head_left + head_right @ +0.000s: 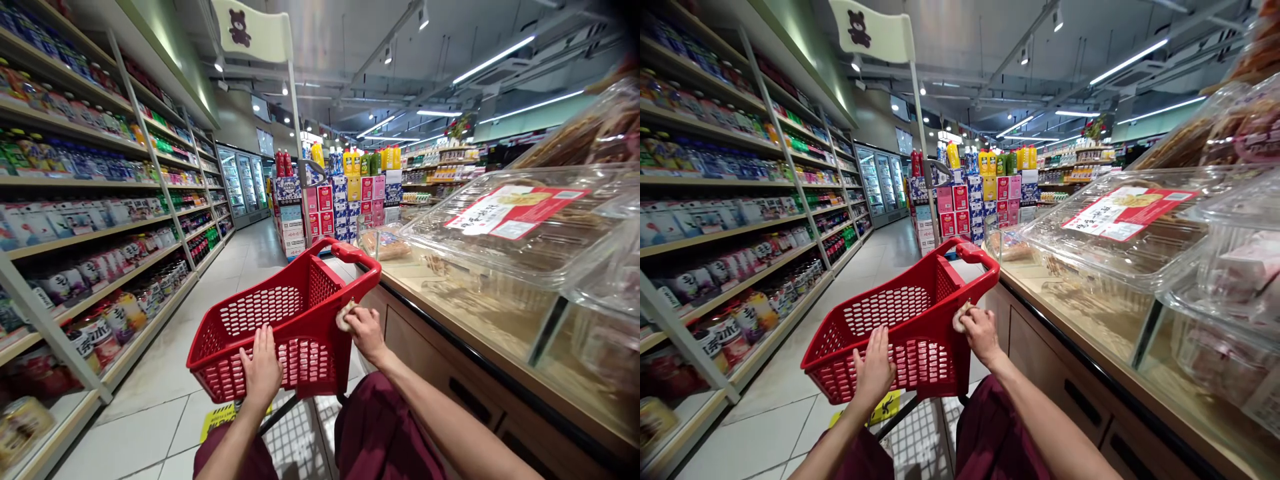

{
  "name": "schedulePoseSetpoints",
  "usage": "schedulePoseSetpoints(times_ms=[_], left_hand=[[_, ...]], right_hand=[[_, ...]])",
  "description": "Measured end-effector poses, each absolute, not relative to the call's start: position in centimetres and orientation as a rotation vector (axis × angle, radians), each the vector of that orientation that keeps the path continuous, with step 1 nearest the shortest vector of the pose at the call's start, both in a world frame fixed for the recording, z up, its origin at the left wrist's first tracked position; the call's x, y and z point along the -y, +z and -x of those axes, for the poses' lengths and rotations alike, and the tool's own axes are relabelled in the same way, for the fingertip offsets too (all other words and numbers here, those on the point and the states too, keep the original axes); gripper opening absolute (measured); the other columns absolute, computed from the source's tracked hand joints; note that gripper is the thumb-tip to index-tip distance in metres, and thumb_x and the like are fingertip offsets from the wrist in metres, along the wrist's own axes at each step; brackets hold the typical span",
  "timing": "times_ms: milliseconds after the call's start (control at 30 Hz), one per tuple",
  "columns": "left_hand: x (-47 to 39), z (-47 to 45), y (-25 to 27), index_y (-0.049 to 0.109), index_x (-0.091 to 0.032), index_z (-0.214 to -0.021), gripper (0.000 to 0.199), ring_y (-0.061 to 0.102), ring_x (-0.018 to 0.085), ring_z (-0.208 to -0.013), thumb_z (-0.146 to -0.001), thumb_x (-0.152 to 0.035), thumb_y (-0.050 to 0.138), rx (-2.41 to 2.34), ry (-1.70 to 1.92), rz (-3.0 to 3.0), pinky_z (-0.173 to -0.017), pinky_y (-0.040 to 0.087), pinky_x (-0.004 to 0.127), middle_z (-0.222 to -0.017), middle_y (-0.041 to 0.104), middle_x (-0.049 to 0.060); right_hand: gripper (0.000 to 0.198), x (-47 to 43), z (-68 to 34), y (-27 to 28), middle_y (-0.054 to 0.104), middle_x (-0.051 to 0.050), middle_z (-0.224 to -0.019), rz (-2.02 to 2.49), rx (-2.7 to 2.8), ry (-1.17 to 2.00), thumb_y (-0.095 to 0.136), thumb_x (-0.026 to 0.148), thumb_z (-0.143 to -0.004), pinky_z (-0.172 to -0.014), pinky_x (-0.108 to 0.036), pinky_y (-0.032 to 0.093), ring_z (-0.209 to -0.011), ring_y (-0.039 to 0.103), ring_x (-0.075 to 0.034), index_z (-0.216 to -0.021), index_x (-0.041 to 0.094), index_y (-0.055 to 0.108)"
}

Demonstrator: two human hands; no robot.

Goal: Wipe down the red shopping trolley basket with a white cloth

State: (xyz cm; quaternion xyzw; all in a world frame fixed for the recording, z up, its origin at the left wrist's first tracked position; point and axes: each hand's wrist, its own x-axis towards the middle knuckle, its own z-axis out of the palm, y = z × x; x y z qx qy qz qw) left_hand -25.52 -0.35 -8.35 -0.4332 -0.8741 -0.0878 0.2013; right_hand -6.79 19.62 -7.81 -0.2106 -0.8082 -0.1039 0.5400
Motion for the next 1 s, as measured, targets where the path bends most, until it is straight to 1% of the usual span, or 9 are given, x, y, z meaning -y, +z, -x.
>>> schedulePoseSetpoints(times_ms=[200,333,400,467,533,633,767,867,1000], left_hand=[[0.2,25.5,-8.7,0.021,-0.013,-0.136,0.069,0.019,0.021,-0.133,-0.068,-0.009,0.033,2.420,-0.254,1.194,-0.105,0.015,0.056,-0.144,0.025,0.008],[0.3,25.5,-8.7,0.022,-0.013,-0.136,0.069,0.020,0.021,-0.133,-0.068,-0.009,0.033,2.412,-0.243,1.196,-0.106,0.015,0.055,-0.144,0.025,0.007],[0.5,25.6,-8.6,0.022,-0.013,-0.136,0.069,0.020,0.021,-0.133,-0.068,-0.008,0.033,2.411,-0.229,1.208,-0.106,0.015,0.056,-0.144,0.025,0.007],[0.6,25.7,-8.5,0.022,-0.014,-0.136,0.069,0.020,0.021,-0.133,-0.068,-0.008,0.032,2.408,-0.219,1.218,-0.106,0.014,0.056,-0.144,0.025,0.008],[0.5,25.6,-8.6,0.021,-0.014,-0.136,0.069,0.020,0.021,-0.133,-0.069,-0.007,0.032,2.407,-0.225,1.220,-0.106,0.013,0.055,-0.144,0.025,0.008],[0.2,25.3,-8.7,0.021,-0.013,-0.136,0.069,0.018,0.022,-0.133,-0.069,-0.008,0.033,2.428,-0.250,1.203,-0.106,0.013,0.056,-0.144,0.024,0.009],[0.4,25.4,-8.4,0.023,-0.015,-0.136,0.069,0.019,0.023,-0.133,-0.068,-0.009,0.034,2.428,-0.248,1.211,-0.105,0.014,0.057,-0.143,0.026,0.008],[0.8,25.7,-8.1,0.025,-0.015,-0.135,0.067,0.022,0.021,-0.132,-0.069,-0.007,0.032,2.401,-0.223,1.258,-0.106,0.011,0.056,-0.142,0.029,0.007],[0.9,25.5,-8.5,0.024,-0.013,-0.135,0.067,0.020,0.021,-0.133,-0.069,-0.008,0.032,2.423,-0.270,1.224,-0.106,0.012,0.055,-0.144,0.025,0.007]], right_hand=[[0.031,-21.4,5.8,-4.0,0.054,-0.012,-0.115,0.759,1.717,-0.265,0.046,0.016,-0.076,-0.088,-0.039,0.027,-0.107,0.045,-0.025,-0.105,0.019,0.056],[0.031,-19.1,8.6,-4.3,0.055,-0.009,-0.118,0.507,1.925,-0.346,0.046,0.013,-0.076,-0.098,-0.040,0.020,-0.116,0.041,-0.022,-0.104,0.020,0.057],[0.027,-18.7,9.3,-4.5,0.058,-0.006,-0.114,0.400,2.002,-0.366,0.046,0.015,-0.079,-0.099,-0.040,0.018,-0.114,0.044,-0.020,-0.101,0.023,0.058],[0.022,-19.7,8.4,-4.0,0.062,-0.005,-0.107,0.447,1.987,-0.361,0.047,0.018,-0.080,-0.097,-0.040,0.019,-0.106,0.049,-0.019,-0.097,0.023,0.059],[0.018,-21.5,6.9,-3.0,0.062,-0.007,-0.104,0.606,1.896,-0.349,0.050,0.021,-0.079,-0.095,-0.042,0.020,-0.101,0.051,-0.021,-0.095,0.022,0.059],[0.020,-22.3,6.6,-2.6,0.060,-0.010,-0.110,0.738,1.809,-0.340,0.049,0.020,-0.080,-0.095,-0.044,0.020,-0.106,0.049,-0.024,-0.098,0.020,0.058],[0.020,-17.6,11.9,-5.0,0.061,-0.005,-0.110,0.447,1.950,-0.329,0.045,0.015,-0.082,-0.100,-0.041,0.016,-0.109,0.048,-0.019,-0.094,0.023,0.059],[0.018,-15.6,14.1,-5.5,0.065,-0.002,-0.103,0.262,2.036,-0.317,0.046,0.016,-0.083,-0.100,-0.040,0.014,-0.103,0.051,-0.017,-0.091,0.025,0.060],[0.015,-18.1,10.6,-4.0,0.064,-0.005,-0.100,0.468,1.936,-0.257,0.050,0.018,-0.080,-0.093,-0.041,0.019,-0.094,0.052,-0.019,-0.091,0.022,0.060]])
